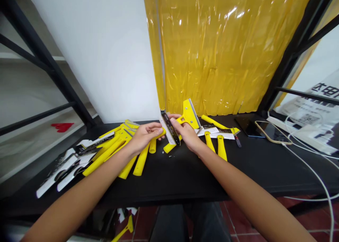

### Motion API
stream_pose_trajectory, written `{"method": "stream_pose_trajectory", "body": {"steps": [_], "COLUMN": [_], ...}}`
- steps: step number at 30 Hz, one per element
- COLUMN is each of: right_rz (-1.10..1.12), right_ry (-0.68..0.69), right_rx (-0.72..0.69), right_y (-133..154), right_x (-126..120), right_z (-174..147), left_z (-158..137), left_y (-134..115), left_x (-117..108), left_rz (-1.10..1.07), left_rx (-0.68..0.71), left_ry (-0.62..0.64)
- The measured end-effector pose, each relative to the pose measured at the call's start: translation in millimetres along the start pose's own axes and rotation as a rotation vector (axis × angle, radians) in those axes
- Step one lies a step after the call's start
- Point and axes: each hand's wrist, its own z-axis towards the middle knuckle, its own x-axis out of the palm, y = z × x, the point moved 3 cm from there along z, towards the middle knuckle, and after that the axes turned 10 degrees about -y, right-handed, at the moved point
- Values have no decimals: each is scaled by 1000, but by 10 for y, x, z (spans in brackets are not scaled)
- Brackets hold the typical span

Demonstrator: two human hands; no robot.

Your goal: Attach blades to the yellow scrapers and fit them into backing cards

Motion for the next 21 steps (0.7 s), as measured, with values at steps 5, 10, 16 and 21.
{"method": "stream_pose_trajectory", "body": {"steps": [5,10,16,21], "right_rz": [197,231,94,-198], "right_ry": [-215,-318,-221,-202], "right_rx": [44,-27,-56,-153], "right_y": [107,135,115,109], "right_x": [-108,-194,-121,-128], "right_z": [63,103,46,17], "left_z": [33,38,-73,-99], "left_y": [4,-11,-102,-119], "left_x": [-35,-70,16,45], "left_rz": [-119,-55,68,9], "left_rx": [-47,-82,-169,-155], "left_ry": [-72,-97,69,56]}}
